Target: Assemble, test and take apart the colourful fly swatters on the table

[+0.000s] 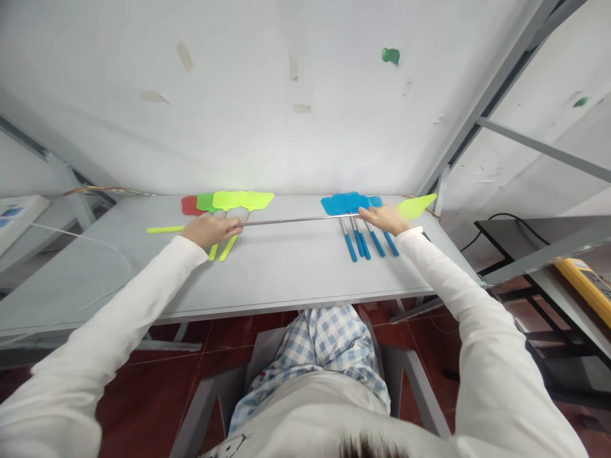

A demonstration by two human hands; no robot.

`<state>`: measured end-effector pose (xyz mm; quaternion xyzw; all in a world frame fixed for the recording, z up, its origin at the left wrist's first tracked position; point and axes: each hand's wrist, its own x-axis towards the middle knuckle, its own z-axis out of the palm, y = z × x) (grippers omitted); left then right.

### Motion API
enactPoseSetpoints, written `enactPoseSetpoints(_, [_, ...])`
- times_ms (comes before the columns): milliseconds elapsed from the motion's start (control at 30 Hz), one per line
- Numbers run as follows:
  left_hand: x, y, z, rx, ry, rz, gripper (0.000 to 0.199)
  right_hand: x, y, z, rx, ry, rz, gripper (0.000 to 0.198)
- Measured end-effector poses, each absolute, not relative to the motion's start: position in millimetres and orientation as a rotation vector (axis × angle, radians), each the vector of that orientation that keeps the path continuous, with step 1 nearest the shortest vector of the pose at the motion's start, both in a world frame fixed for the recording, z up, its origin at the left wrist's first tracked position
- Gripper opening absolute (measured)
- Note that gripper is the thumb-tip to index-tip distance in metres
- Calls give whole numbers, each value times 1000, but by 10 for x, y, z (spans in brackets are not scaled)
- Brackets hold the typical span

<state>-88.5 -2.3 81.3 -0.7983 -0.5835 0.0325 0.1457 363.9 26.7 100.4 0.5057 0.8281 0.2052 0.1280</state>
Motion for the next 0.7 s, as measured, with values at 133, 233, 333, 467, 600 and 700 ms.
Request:
enactPoseSetpoints(133, [-924,-53,777,-2288,-1685,49,31,3621,289,999,1448,2456,595,58])
enactPoseSetpoints(233, [-813,-80,773,-2262,-1693,31,33,3531,273,1002,1473,2496,619,58])
enactPoseSetpoints(333, [-672,-119,801,-2264,-1709,2,32,3436,243,989,1472,2534,650,57])
enactPoseSetpoints(467, [-640,-171,877,-2345,-1712,1,32,3454,222,1010,1406,2549,662,58])
enactPoseSetpoints(600, [-827,-190,879,-2355,-1772,135,35,3674,245,1046,1449,2494,708,56])
enactPoseSetpoints(700, [-899,-189,826,-2398,-1794,230,36,3790,253,1008,1393,2462,668,55])
